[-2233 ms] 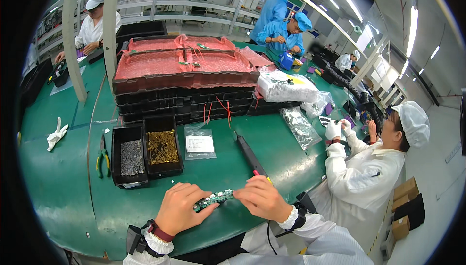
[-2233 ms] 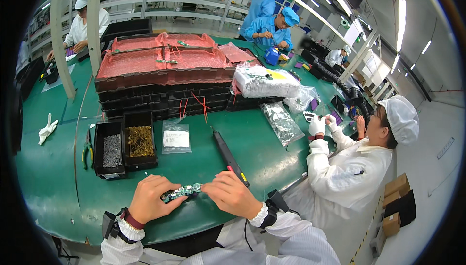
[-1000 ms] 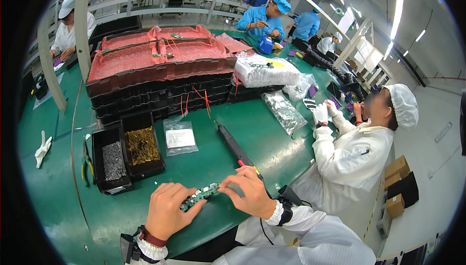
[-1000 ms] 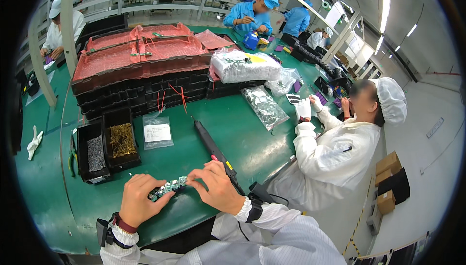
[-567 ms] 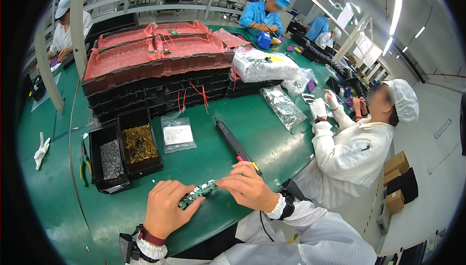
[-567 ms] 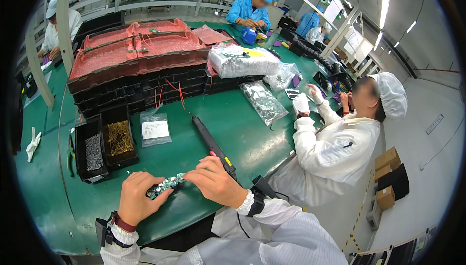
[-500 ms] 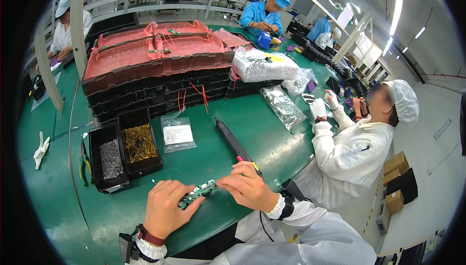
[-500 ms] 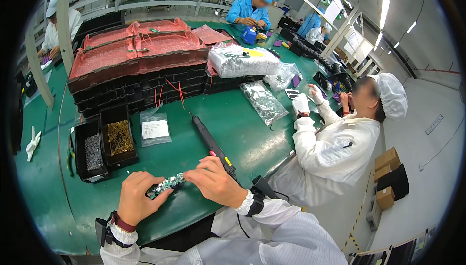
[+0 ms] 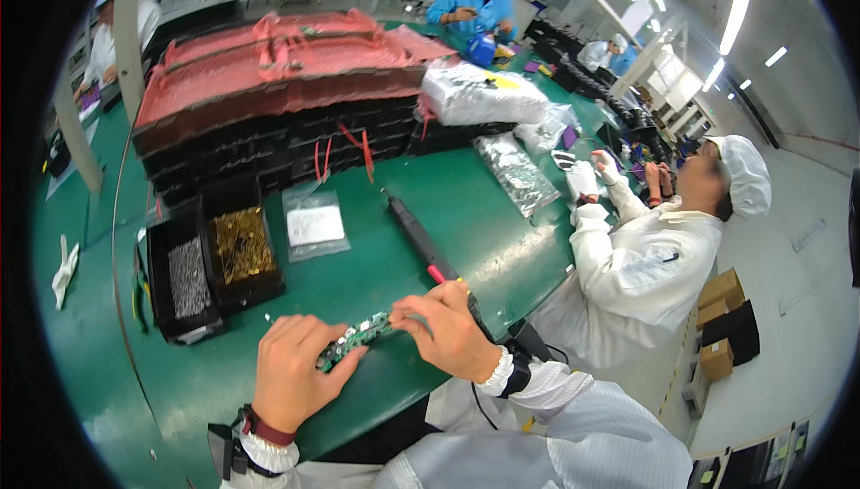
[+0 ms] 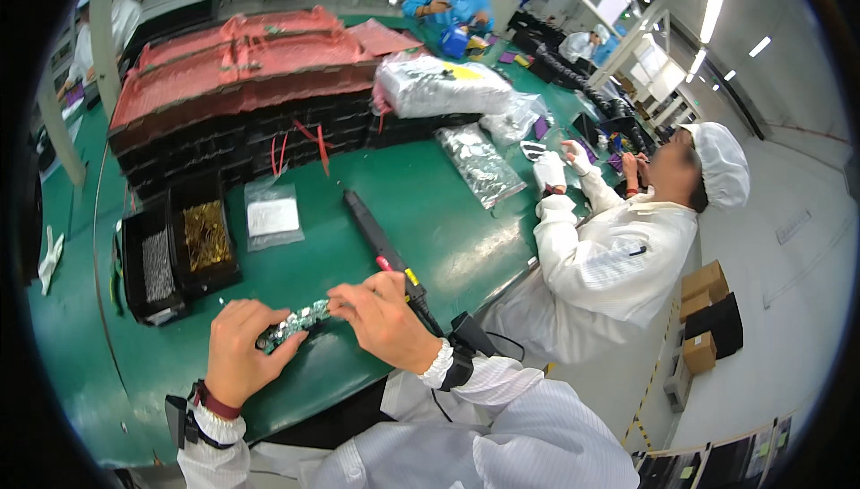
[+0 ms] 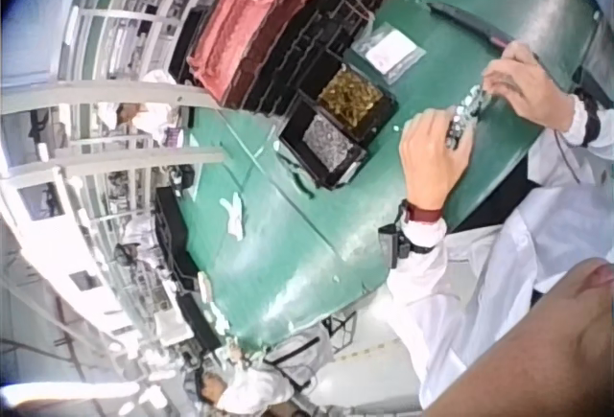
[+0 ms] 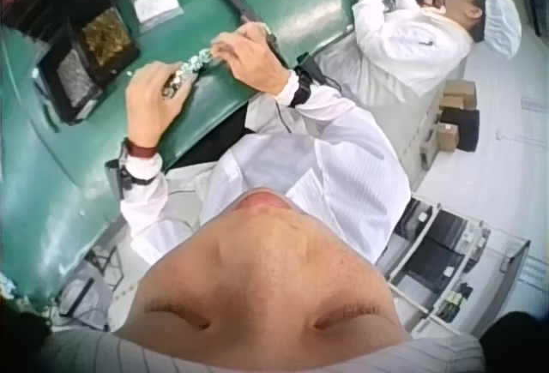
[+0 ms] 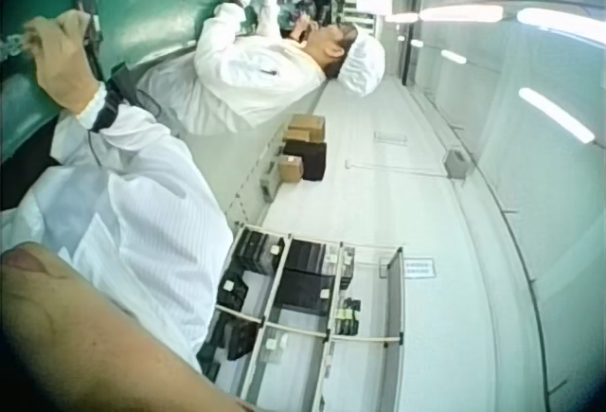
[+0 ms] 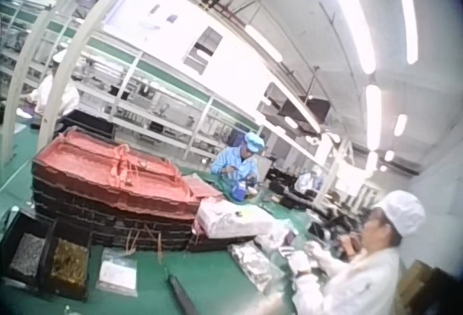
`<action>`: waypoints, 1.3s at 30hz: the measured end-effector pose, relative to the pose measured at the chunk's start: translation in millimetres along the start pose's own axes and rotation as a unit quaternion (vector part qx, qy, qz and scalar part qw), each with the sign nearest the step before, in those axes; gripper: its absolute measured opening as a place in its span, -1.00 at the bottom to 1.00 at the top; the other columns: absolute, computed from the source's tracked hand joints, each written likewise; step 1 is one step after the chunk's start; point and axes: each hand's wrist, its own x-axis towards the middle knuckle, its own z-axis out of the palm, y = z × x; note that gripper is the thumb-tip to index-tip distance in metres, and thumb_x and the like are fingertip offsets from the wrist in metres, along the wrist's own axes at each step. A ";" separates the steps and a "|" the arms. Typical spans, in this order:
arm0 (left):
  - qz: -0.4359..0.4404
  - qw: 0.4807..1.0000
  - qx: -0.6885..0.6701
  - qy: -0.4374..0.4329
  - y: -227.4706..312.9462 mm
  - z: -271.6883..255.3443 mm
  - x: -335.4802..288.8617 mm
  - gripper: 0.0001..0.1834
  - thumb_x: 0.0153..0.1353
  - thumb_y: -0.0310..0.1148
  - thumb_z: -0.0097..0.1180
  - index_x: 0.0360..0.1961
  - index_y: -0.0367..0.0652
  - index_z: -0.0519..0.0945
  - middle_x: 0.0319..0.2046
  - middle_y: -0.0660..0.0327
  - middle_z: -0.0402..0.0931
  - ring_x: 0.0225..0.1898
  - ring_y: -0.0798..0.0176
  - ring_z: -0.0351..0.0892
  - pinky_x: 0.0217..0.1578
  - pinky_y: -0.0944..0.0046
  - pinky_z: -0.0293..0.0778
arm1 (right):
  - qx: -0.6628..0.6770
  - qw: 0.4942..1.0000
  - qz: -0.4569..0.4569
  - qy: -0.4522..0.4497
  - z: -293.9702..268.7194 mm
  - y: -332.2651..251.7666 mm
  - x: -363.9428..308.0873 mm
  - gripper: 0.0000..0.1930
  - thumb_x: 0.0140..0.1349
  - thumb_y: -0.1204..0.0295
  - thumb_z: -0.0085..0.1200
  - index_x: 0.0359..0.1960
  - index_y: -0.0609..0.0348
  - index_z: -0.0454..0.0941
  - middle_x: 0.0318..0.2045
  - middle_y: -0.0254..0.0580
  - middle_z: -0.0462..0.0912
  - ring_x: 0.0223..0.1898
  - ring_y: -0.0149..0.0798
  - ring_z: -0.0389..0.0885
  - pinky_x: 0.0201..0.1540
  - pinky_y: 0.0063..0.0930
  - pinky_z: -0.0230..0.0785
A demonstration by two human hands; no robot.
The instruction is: Assembling a circuit board onto a multi-cell battery pack using an electric screwdriver in a factory environment.
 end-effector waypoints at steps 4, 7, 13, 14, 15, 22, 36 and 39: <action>0.030 0.999 -0.022 0.021 0.0 6.9 9.7 -0.72 -0.06 -0.38 0.53 -0.33 -0.19 0.70 -0.50 0.17 0.53 -0.44 0.03 0.52 -0.35 0.09 0.42 | -0.020 0.998 0.059 0.031 -1.8 -2.3 -4.3 -0.65 0.10 0.57 0.34 -0.05 0.01 0.60 -0.26 -0.63 0.73 -0.22 -0.26 0.41 0.06 -0.24 0.16; 0.009 1.000 -0.019 0.018 0.5 8.8 12.0 -0.72 -0.05 -0.37 0.53 -0.33 -0.19 0.69 -0.52 0.20 0.50 -0.45 0.05 0.50 -0.35 0.11 0.42 | -0.049 0.996 0.070 0.035 -3.9 0.0 -4.5 -0.68 0.12 0.55 0.35 -0.09 0.05 0.59 -0.27 -0.62 0.75 -0.24 -0.26 0.40 0.04 -0.25 0.12; 0.016 0.999 -0.017 0.024 -3.0 7.6 3.4 -0.72 -0.04 -0.36 0.53 -0.33 -0.18 0.69 -0.52 0.23 0.47 -0.47 0.10 0.46 -0.37 0.14 0.41 | -0.033 0.995 0.086 0.047 7.5 -7.8 -4.2 -0.72 0.15 0.56 0.38 -0.15 0.07 0.57 -0.27 -0.58 0.71 -0.26 -0.25 0.35 -0.04 -0.28 0.08; 0.016 1.000 -0.014 0.023 -2.5 6.5 2.5 -0.71 -0.05 -0.37 0.54 -0.33 -0.18 0.69 -0.52 0.24 0.47 -0.47 0.10 0.46 -0.37 0.14 0.40 | -0.031 0.995 0.087 0.044 7.5 -8.9 -4.0 -0.72 0.15 0.56 0.38 -0.15 0.07 0.57 -0.27 -0.58 0.71 -0.26 -0.25 0.35 -0.04 -0.28 0.08; 0.018 0.999 -0.014 0.023 -2.7 6.9 2.4 -0.71 -0.05 -0.37 0.54 -0.33 -0.18 0.69 -0.52 0.24 0.47 -0.47 0.10 0.46 -0.38 0.14 0.40 | -0.037 0.994 0.090 0.041 6.1 -9.9 -3.5 -0.72 0.15 0.56 0.38 -0.15 0.07 0.57 -0.27 -0.58 0.71 -0.26 -0.25 0.35 -0.03 -0.28 0.08; 0.014 0.999 -0.019 0.023 -2.6 8.2 1.2 -0.71 -0.05 -0.36 0.54 -0.33 -0.18 0.69 -0.51 0.25 0.47 -0.46 0.10 0.47 -0.37 0.14 0.40 | -0.047 0.993 0.107 0.026 1.4 -12.6 -3.0 -0.71 0.13 0.56 0.39 -0.15 0.04 0.57 -0.30 -0.59 0.73 -0.24 -0.25 0.34 0.00 -0.29 0.09; 0.038 0.998 0.004 0.047 -6.7 -9.3 2.0 -0.61 -0.06 -0.26 0.55 -0.24 -0.22 0.71 -0.40 0.16 0.58 -0.30 0.06 0.57 -0.19 0.13 0.52 | 0.064 0.997 -0.010 -0.052 -22.1 19.0 -3.5 -0.59 0.19 0.66 0.24 0.09 0.14 0.54 -0.06 -0.13 0.71 -0.21 -0.10 0.56 -0.02 -0.23 0.34; -0.001 0.985 0.053 0.162 -16.1 -39.0 17.8 -0.74 0.09 -0.37 0.43 -0.21 -0.22 0.71 -0.29 0.10 0.67 -0.27 0.04 0.62 -0.19 0.14 0.55 | -0.065 0.993 -0.033 -0.091 -74.4 75.0 5.3 -0.47 0.20 0.78 0.07 0.21 0.06 0.52 0.17 -0.05 0.61 0.14 0.09 0.58 0.20 -0.04 0.43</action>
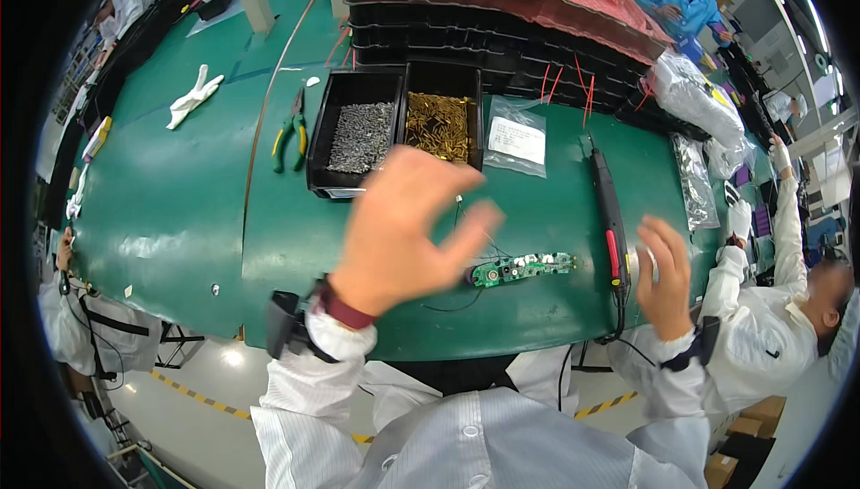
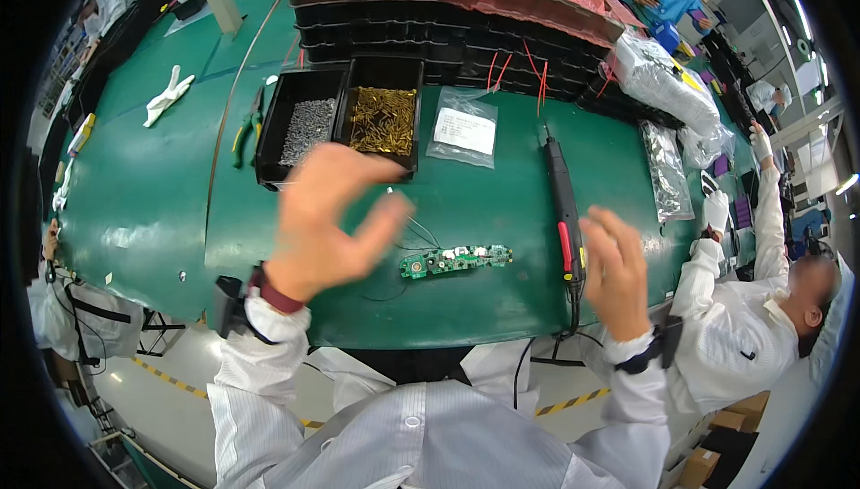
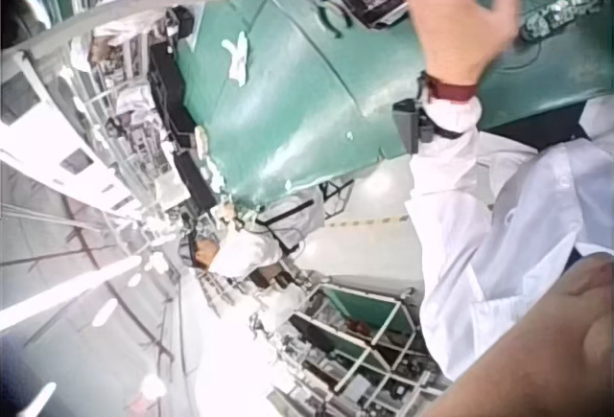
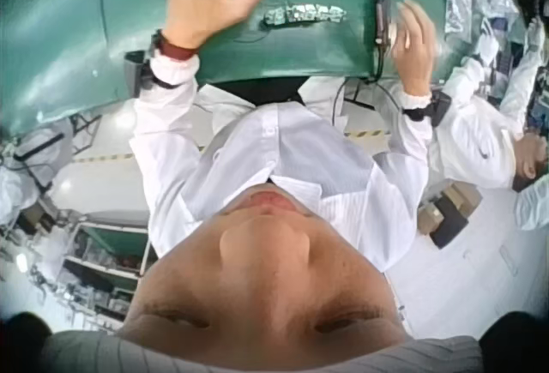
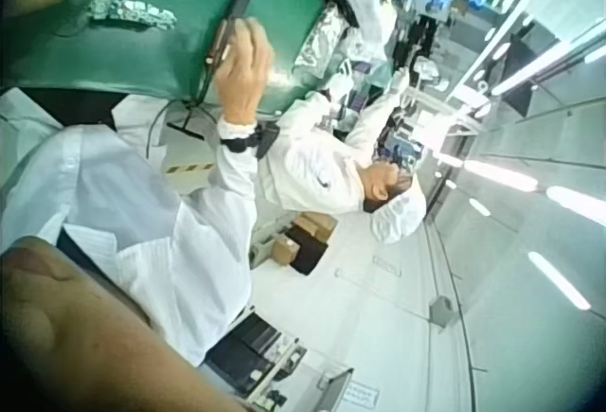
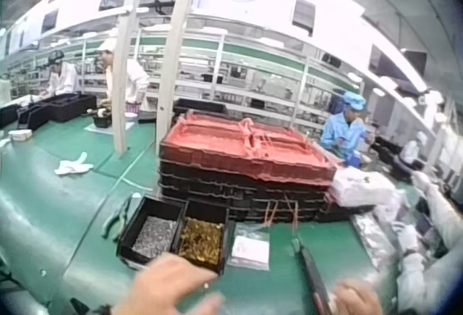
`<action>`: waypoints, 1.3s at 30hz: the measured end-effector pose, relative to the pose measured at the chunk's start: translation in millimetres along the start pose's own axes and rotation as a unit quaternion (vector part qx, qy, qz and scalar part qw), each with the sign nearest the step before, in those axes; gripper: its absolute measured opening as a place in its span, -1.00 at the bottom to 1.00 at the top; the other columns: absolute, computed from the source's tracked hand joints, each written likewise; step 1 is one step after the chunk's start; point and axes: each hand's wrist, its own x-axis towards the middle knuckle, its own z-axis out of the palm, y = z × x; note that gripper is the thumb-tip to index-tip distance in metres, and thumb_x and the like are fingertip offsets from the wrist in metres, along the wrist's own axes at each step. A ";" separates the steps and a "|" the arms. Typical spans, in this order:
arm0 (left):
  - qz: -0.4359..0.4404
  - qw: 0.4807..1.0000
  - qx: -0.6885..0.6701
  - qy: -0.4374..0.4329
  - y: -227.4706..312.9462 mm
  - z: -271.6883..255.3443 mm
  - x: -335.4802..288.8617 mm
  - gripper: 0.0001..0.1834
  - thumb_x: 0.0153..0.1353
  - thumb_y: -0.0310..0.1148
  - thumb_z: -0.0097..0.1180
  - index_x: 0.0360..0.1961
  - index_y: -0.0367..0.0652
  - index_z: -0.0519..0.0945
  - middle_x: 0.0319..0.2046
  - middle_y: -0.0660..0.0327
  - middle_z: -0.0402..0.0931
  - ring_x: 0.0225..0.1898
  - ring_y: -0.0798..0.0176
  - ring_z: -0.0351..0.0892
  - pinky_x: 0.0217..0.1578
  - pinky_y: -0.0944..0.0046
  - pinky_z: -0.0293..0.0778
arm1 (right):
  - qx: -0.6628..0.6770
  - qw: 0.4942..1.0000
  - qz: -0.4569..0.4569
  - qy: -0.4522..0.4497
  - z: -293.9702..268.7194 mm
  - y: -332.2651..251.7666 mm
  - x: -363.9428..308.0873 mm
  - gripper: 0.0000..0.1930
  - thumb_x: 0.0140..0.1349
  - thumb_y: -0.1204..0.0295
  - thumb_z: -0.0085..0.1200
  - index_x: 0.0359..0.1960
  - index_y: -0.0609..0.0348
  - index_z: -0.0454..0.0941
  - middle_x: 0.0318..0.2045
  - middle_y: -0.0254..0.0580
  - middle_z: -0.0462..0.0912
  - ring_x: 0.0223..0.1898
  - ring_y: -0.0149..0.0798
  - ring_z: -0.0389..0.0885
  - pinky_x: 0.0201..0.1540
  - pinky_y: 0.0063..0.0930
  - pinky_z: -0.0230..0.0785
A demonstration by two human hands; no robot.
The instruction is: Assembling a circuit board onto a multi-cell battery pack using an electric screwdriver in a factory environment.
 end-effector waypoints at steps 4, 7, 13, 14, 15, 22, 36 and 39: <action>-0.154 0.981 0.118 -0.012 -51.9 -37.3 4.3 -0.72 0.12 -0.53 0.32 -0.11 -0.26 0.65 -0.20 -0.01 0.67 -0.14 -0.17 0.66 -0.10 -0.03 0.55 | -0.188 0.955 -0.118 -0.196 -11.1 43.8 17.8 -0.27 0.12 0.75 0.09 0.35 -0.17 0.49 0.37 -0.20 0.45 0.34 0.02 0.44 0.39 0.05 0.28; -0.131 0.943 0.283 -0.117 -71.3 -40.6 -3.9 -0.64 0.07 -0.61 0.28 -0.05 -0.27 0.62 -0.16 -0.07 0.66 -0.12 -0.24 0.63 -0.08 -0.13 0.53 | -0.154 0.928 -0.244 -0.238 17.8 66.7 25.4 -0.41 0.29 0.42 0.02 0.41 -0.24 0.40 0.45 -0.28 0.37 0.49 -0.10 0.28 0.50 0.04 0.13; -0.188 0.926 0.285 -0.158 -97.9 -25.1 0.6 -0.80 0.00 -0.70 0.17 -0.29 -0.35 0.65 -0.27 -0.14 0.65 -0.17 -0.27 0.63 -0.15 -0.12 0.52 | -0.086 0.891 -0.409 -0.176 37.6 76.5 57.3 -0.69 0.20 0.41 0.12 0.01 -0.01 0.51 0.07 -0.27 0.56 0.38 -0.09 0.42 0.53 -0.02 0.18; -0.182 0.927 0.291 -0.151 -101.3 -20.0 4.3 -0.80 -0.01 -0.69 0.20 -0.29 -0.36 0.65 -0.29 -0.13 0.66 -0.19 -0.26 0.64 -0.16 -0.11 0.53 | -0.071 0.887 -0.424 -0.167 36.4 81.0 56.7 -0.74 0.21 0.41 0.17 -0.06 0.02 0.51 0.09 -0.20 0.56 0.37 0.02 0.43 0.52 0.10 0.21; -0.181 0.925 0.302 -0.144 -105.3 -21.4 2.3 -0.79 -0.02 -0.69 0.23 -0.29 -0.37 0.65 -0.31 -0.11 0.66 -0.21 -0.26 0.65 -0.17 -0.10 0.54 | -0.074 0.889 -0.421 -0.162 37.5 80.5 56.9 -0.74 0.21 0.41 0.17 -0.06 0.02 0.51 0.09 -0.20 0.56 0.37 0.02 0.43 0.52 0.10 0.21; -0.220 0.932 0.245 -0.150 -111.9 -23.8 -1.5 -0.72 -0.05 -0.72 0.30 -0.23 -0.36 0.67 -0.28 -0.08 0.66 -0.25 -0.17 0.69 -0.19 0.01 0.58 | 0.001 0.930 -0.367 0.026 21.9 52.7 42.9 -0.67 0.09 0.40 0.37 -0.12 0.01 0.54 0.03 -0.16 0.56 0.30 0.26 0.47 0.32 0.51 0.35; -0.151 0.979 0.106 0.088 -90.4 -15.3 12.7 -0.77 0.13 -0.65 0.23 -0.16 -0.28 0.68 -0.35 0.09 0.67 -0.34 0.15 0.73 -0.26 0.26 0.61 | 0.626 0.651 -0.306 0.302 -42.3 -53.2 149.9 -0.73 0.43 0.16 0.10 -0.24 0.02 0.33 -0.41 -0.31 0.50 -0.61 -0.39 0.43 -0.55 -0.41 0.32; -0.172 0.979 0.086 0.066 -96.3 -25.8 1.1 -0.76 0.14 -0.69 0.24 -0.13 -0.33 0.68 -0.31 0.09 0.72 -0.31 0.22 0.76 -0.20 0.30 0.67 | 0.670 0.646 -0.262 0.256 -39.6 -82.1 151.8 -0.74 0.34 0.29 0.23 -0.39 0.04 0.38 -0.59 -0.34 0.53 -0.71 -0.39 0.47 -0.65 -0.51 0.39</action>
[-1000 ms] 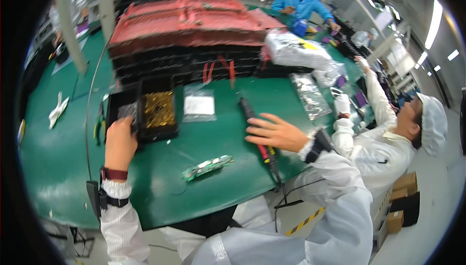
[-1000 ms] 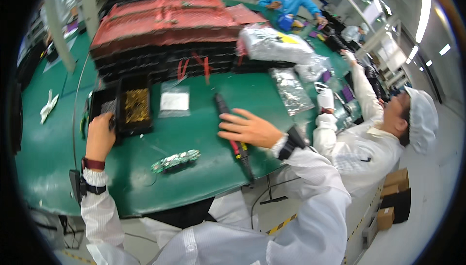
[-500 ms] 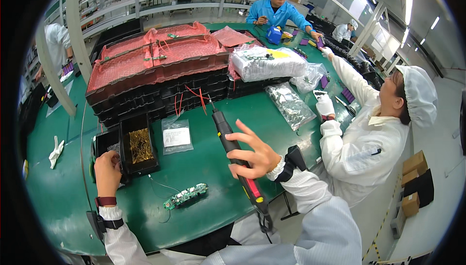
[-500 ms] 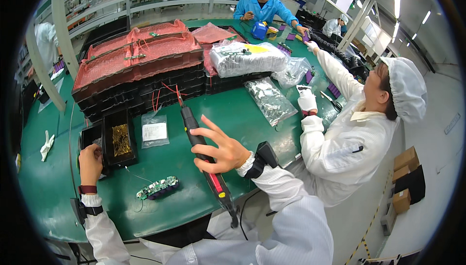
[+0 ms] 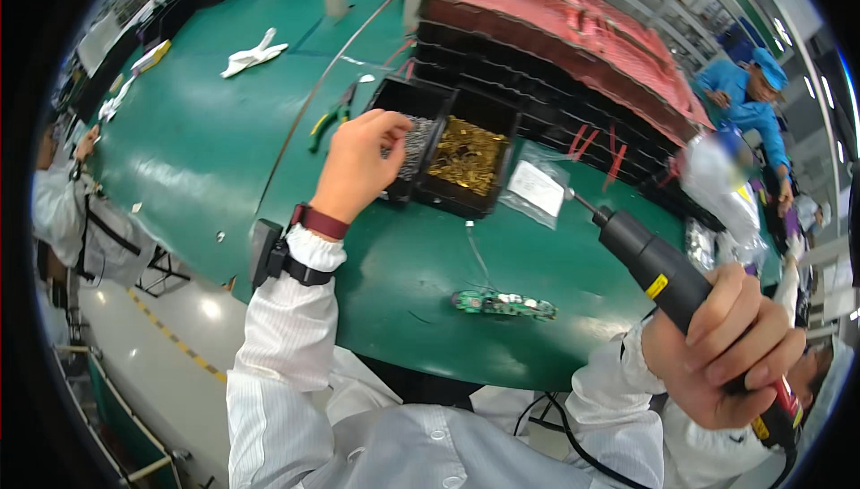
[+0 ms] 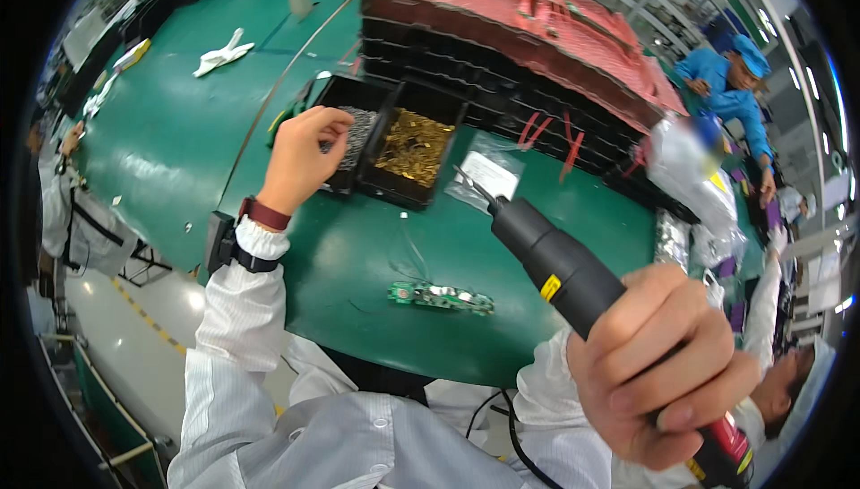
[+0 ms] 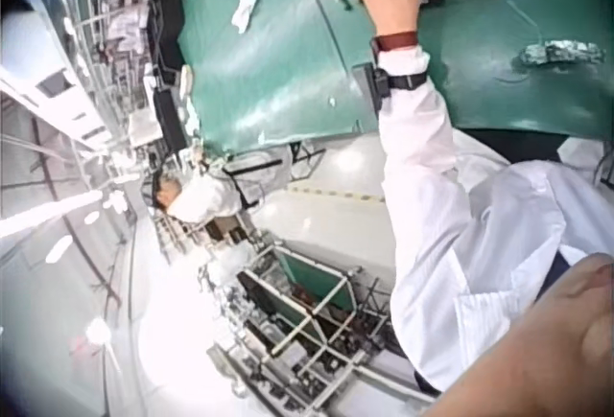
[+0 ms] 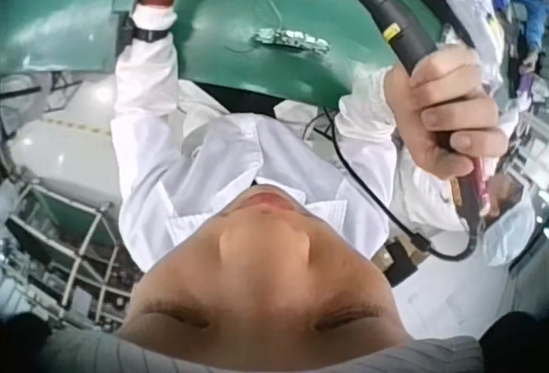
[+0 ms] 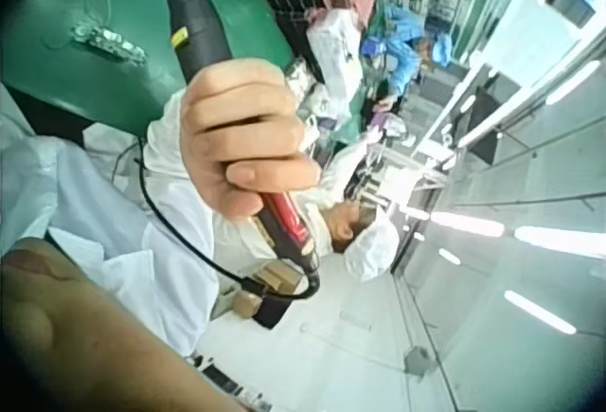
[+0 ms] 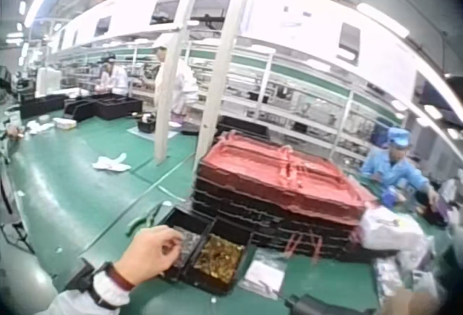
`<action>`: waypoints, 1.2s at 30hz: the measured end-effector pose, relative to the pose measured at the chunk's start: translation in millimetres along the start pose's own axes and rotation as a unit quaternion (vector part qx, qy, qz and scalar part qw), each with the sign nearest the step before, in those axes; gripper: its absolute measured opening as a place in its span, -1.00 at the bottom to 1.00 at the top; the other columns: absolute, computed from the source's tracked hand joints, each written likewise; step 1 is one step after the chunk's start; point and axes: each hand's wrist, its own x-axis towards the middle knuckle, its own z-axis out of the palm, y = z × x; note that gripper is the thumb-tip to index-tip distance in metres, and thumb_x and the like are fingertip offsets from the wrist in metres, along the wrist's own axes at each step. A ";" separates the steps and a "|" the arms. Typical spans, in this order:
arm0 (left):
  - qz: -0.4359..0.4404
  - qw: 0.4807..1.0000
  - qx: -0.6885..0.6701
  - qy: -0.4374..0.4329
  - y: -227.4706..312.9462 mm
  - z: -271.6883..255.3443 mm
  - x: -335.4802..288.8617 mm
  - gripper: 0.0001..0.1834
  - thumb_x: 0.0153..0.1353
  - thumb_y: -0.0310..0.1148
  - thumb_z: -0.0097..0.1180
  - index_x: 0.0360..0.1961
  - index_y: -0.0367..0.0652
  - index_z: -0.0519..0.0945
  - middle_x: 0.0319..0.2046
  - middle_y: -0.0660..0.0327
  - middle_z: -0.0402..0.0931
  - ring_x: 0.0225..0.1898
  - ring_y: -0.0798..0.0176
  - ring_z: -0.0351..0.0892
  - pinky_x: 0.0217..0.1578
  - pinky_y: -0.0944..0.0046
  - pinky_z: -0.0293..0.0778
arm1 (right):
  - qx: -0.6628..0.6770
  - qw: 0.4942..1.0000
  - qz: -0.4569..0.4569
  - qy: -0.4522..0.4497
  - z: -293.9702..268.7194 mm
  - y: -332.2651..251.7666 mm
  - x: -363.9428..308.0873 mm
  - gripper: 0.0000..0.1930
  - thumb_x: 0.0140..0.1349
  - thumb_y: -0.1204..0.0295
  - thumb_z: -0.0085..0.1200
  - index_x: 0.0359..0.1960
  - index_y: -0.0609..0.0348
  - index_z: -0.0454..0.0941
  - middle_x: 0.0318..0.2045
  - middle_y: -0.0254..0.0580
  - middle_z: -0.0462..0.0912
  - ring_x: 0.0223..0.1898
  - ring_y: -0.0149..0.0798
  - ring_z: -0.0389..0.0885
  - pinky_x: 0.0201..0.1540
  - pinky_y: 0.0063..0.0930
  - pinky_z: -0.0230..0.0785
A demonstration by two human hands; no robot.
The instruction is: Assembling a circuit board onto a multi-cell battery pack using an electric screwdriver in a factory environment.
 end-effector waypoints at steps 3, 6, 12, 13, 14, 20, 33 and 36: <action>-0.030 0.999 0.014 -0.020 2.6 -10.6 -7.4 -0.77 0.14 -0.69 0.25 -0.14 -0.34 0.68 -0.28 0.09 0.71 -0.26 0.23 0.77 -0.17 0.31 0.67 | 0.024 0.997 0.068 -0.019 12.8 17.4 -8.6 -0.74 0.27 0.30 0.25 -0.45 -0.05 0.37 -0.65 -0.44 0.48 -0.68 -0.49 0.44 -0.48 -0.62 0.36; -0.038 0.999 -0.007 -0.019 8.3 -10.8 -9.2 -0.77 0.13 -0.68 0.26 -0.15 -0.34 0.68 -0.28 0.10 0.71 -0.25 0.25 0.77 -0.17 0.33 0.67 | 0.041 0.995 0.082 -0.036 11.8 33.3 -15.2 -0.74 0.32 0.32 0.23 -0.43 0.04 0.40 -0.60 -0.34 0.54 -0.68 -0.39 0.50 -0.58 -0.51 0.48; -0.057 0.989 -0.012 -0.138 10.2 -16.3 -10.0 -0.76 0.13 -0.68 0.24 -0.15 -0.32 0.70 -0.29 0.10 0.74 -0.27 0.27 0.77 -0.16 0.34 0.66 | 0.009 0.993 0.115 -0.037 14.7 45.0 -19.0 -0.74 0.34 0.23 0.17 -0.44 -0.07 0.36 -0.62 -0.47 0.50 -0.67 -0.51 0.45 -0.53 -0.60 0.37; -0.085 0.987 -0.019 -0.132 14.7 -22.2 -7.0 -0.75 0.13 -0.69 0.24 -0.14 -0.32 0.69 -0.27 0.10 0.74 -0.27 0.27 0.77 -0.15 0.34 0.66 | 0.009 0.992 0.116 -0.044 15.1 45.6 -19.5 -0.73 0.34 0.23 0.18 -0.43 -0.07 0.36 -0.62 -0.47 0.50 -0.67 -0.51 0.45 -0.53 -0.60 0.37; -0.113 0.985 -0.026 -0.125 17.8 -26.4 -4.8 -0.74 0.12 -0.70 0.23 -0.13 -0.31 0.69 -0.26 0.09 0.74 -0.26 0.28 0.77 -0.14 0.34 0.66 | 0.009 0.992 0.116 -0.052 15.2 45.9 -19.7 -0.73 0.34 0.22 0.18 -0.43 -0.07 0.36 -0.61 -0.47 0.50 -0.67 -0.50 0.45 -0.52 -0.59 0.37; -0.133 0.951 -0.269 -0.076 28.6 -21.4 -5.8 -0.79 0.24 -0.58 0.30 -0.09 -0.34 0.65 -0.22 0.15 0.70 -0.19 0.26 0.75 -0.06 0.26 0.68 | 0.034 0.994 0.101 -0.028 18.8 49.1 -21.8 -0.71 0.31 0.24 0.23 -0.45 -0.06 0.36 -0.62 -0.46 0.50 -0.67 -0.49 0.48 -0.53 -0.63 0.39; -0.166 0.727 -0.624 -0.234 52.2 9.4 -26.8 -0.74 0.27 -0.48 0.34 -0.08 -0.22 0.53 -0.21 0.17 0.56 -0.14 0.29 0.62 0.05 0.05 0.66 | 0.143 0.988 0.051 0.033 28.1 24.8 -15.7 -0.71 0.14 0.40 0.34 -0.58 0.04 0.42 -0.74 -0.40 0.49 -0.75 -0.48 0.46 -0.63 -0.65 0.42; -0.171 0.732 -0.611 -0.248 62.3 2.9 -19.3 -0.66 0.18 -0.49 0.39 -0.11 -0.22 0.48 -0.25 0.19 0.58 -0.18 0.28 0.64 0.05 0.03 0.67 | 0.142 0.988 0.063 -0.009 22.0 23.3 -13.9 -0.71 0.15 0.39 0.34 -0.58 0.04 0.42 -0.74 -0.39 0.49 -0.75 -0.48 0.46 -0.63 -0.66 0.42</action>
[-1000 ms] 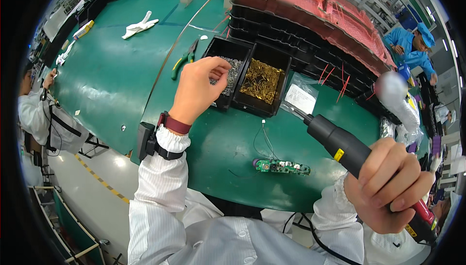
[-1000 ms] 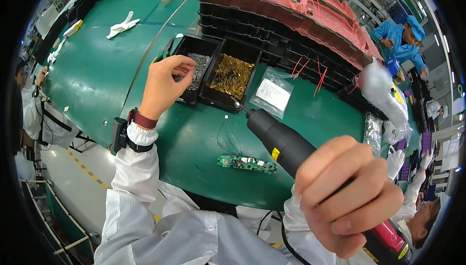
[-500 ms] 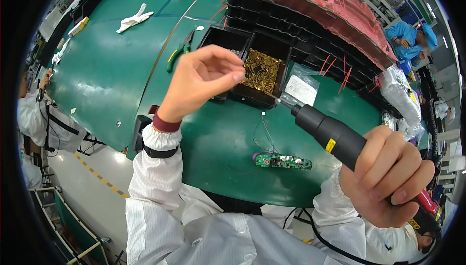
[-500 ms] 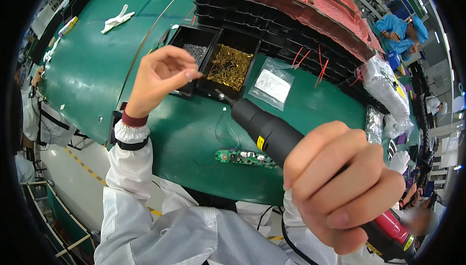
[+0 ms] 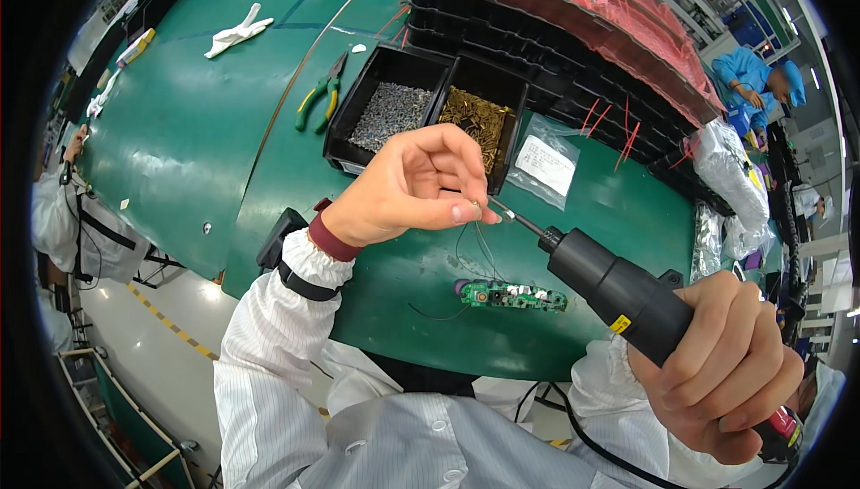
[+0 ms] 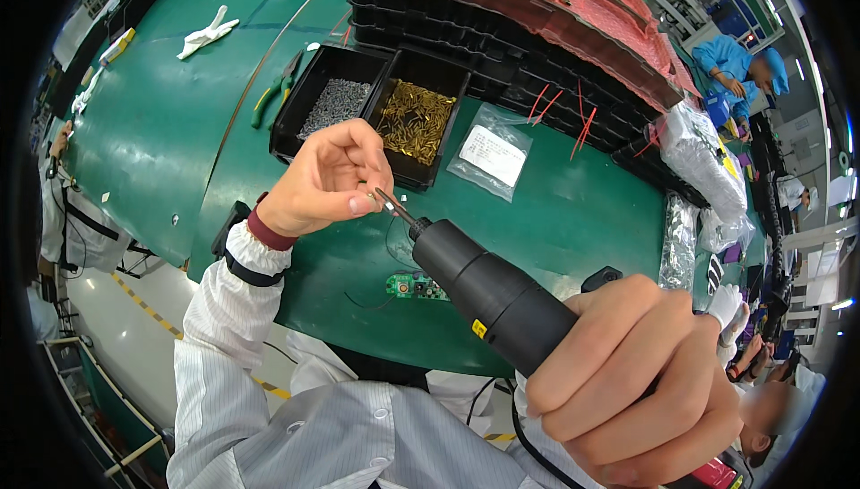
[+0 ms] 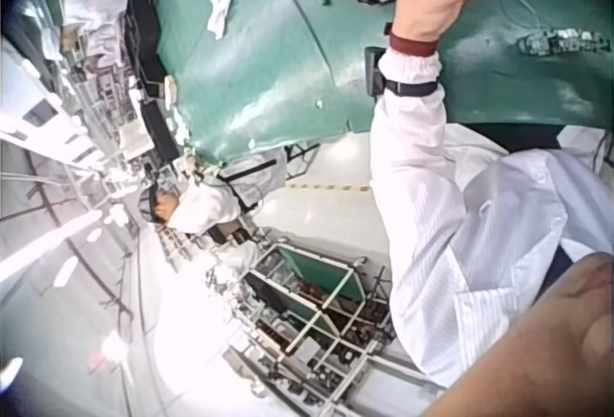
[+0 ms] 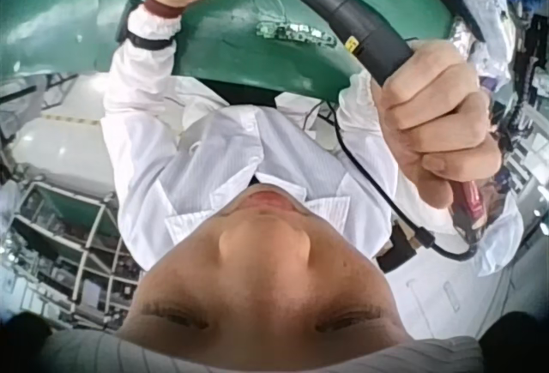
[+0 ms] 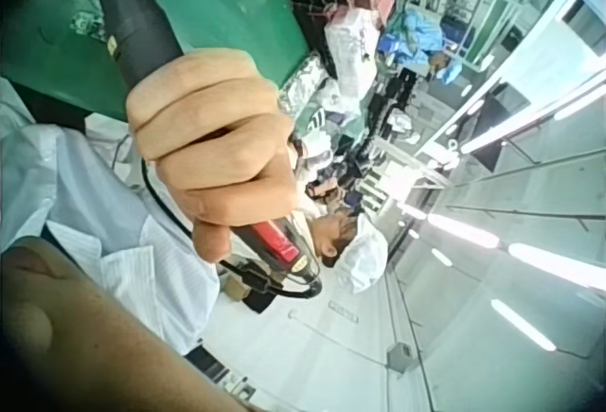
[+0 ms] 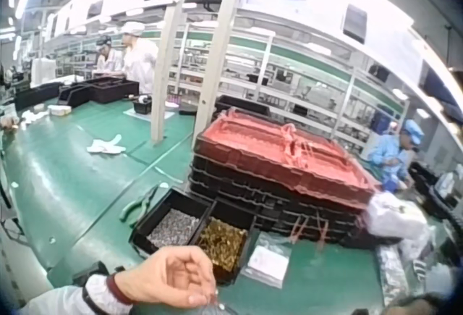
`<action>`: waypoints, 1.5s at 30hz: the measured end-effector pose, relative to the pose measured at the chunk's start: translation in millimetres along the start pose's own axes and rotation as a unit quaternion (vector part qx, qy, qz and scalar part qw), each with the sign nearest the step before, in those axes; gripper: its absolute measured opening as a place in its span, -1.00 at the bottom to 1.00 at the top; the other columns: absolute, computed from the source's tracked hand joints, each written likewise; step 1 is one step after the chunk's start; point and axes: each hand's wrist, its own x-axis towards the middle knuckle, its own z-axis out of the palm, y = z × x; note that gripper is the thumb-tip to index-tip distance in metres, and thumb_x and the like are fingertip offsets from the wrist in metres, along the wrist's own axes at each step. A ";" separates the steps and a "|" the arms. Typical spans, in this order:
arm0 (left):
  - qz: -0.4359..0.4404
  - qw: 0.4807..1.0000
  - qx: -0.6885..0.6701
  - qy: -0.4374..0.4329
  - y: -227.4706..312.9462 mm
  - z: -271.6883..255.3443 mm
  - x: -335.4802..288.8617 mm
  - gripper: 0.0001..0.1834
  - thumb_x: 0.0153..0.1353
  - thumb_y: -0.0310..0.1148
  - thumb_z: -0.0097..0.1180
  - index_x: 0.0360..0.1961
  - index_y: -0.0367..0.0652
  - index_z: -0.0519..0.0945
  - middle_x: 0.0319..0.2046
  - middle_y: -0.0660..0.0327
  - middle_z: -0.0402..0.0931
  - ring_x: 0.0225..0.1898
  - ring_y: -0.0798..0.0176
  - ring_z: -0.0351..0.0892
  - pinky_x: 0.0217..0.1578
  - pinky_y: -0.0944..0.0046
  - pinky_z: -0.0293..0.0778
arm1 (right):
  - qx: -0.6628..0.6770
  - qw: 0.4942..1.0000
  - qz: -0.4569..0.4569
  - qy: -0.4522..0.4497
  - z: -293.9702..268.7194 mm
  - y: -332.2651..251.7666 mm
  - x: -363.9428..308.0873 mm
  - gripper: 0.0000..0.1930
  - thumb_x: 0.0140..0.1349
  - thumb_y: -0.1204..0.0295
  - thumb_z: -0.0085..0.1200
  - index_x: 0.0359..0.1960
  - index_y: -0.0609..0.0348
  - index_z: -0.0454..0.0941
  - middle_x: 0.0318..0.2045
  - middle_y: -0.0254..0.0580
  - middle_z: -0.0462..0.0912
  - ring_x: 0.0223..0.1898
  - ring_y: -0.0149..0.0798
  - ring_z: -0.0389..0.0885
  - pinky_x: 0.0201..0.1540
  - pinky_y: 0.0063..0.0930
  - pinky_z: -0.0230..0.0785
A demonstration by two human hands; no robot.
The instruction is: Assembling a circuit board onto a multi-cell battery pack using an electric screwdriver in a factory environment.
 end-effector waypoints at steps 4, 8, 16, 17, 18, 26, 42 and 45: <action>-0.011 1.000 0.019 0.018 0.7 -4.0 -5.3 -0.57 0.03 -0.60 0.42 -0.18 -0.17 0.40 -0.36 0.19 0.62 -0.24 0.26 0.70 0.01 0.02 0.71 | -0.002 1.000 0.025 0.006 7.5 -1.4 -9.1 -0.70 0.16 0.39 0.35 -0.57 0.05 0.42 -0.74 -0.39 0.46 -0.75 -0.48 0.45 -0.64 -0.66 0.42; 0.027 0.994 0.099 0.027 3.5 -5.0 -10.9 -0.50 -0.05 -0.69 0.42 -0.23 -0.13 0.35 -0.40 0.16 0.66 -0.26 0.22 0.75 -0.05 -0.01 0.75 | -0.015 0.995 0.069 -0.065 -3.1 -2.4 -3.3 -0.71 0.28 0.27 0.32 -0.45 0.11 0.46 -0.60 -0.34 0.56 -0.71 -0.34 0.51 -0.59 -0.53 0.51; 0.065 0.987 0.144 0.015 1.5 -5.4 -4.6 -0.46 -0.07 -0.70 0.45 -0.28 -0.10 0.29 -0.40 0.10 0.68 -0.24 0.19 0.77 -0.03 -0.02 0.74 | 0.040 0.986 0.065 -0.147 -1.7 5.9 4.2 -0.68 0.12 0.39 0.46 -0.51 0.19 0.49 -0.70 -0.26 0.57 -0.76 -0.39 0.55 -0.64 -0.54 0.55; 0.069 0.985 0.160 0.014 1.6 -7.0 -5.9 -0.46 -0.06 -0.69 0.45 -0.28 -0.10 0.29 -0.40 0.10 0.69 -0.24 0.19 0.77 -0.03 -0.02 0.74 | 0.046 0.986 0.060 -0.148 -2.2 7.8 3.6 -0.69 0.12 0.39 0.46 -0.51 0.20 0.49 -0.70 -0.26 0.57 -0.76 -0.39 0.54 -0.65 -0.54 0.54; 0.069 0.985 0.159 0.015 1.2 -7.0 -6.4 -0.46 -0.06 -0.69 0.45 -0.28 -0.10 0.29 -0.40 0.10 0.69 -0.24 0.19 0.77 -0.03 -0.02 0.74 | 0.049 0.986 0.055 -0.150 -2.0 7.8 3.8 -0.69 0.12 0.40 0.46 -0.50 0.21 0.50 -0.70 -0.26 0.57 -0.76 -0.38 0.54 -0.65 -0.54 0.54; 0.071 0.986 0.153 0.002 -0.1 -6.9 -5.0 -0.48 -0.07 -0.68 0.48 -0.31 -0.12 0.31 -0.40 0.09 0.69 -0.24 0.19 0.76 -0.04 0.00 0.74 | 0.031 0.983 0.072 -0.165 -4.0 7.9 3.9 -0.70 0.10 0.44 0.46 -0.52 0.21 0.49 -0.71 -0.27 0.55 -0.77 -0.39 0.53 -0.69 -0.53 0.50; 0.114 0.921 0.371 -0.027 11.3 -8.1 -9.4 -0.48 -0.08 -0.66 0.46 -0.49 -0.10 0.24 -0.41 0.07 0.75 -0.32 0.28 0.80 -0.24 0.33 0.69 | 0.063 0.963 0.170 -0.200 -2.2 18.1 9.2 -0.89 -0.17 0.73 0.16 -0.64 0.38 0.47 -0.71 0.02 0.48 -0.76 -0.13 0.45 -0.65 -0.30 0.41; 0.131 0.904 0.404 -0.051 14.5 -6.1 -7.6 -0.49 -0.06 -0.66 0.44 -0.51 -0.10 0.24 -0.40 0.09 0.75 -0.33 0.29 0.80 -0.29 0.36 0.66 | 0.044 0.919 0.176 -0.350 -13.9 24.8 21.0 -0.67 0.38 0.17 0.28 -0.37 0.08 0.44 -0.50 -0.36 0.54 -0.68 -0.36 0.49 -0.55 -0.51 0.51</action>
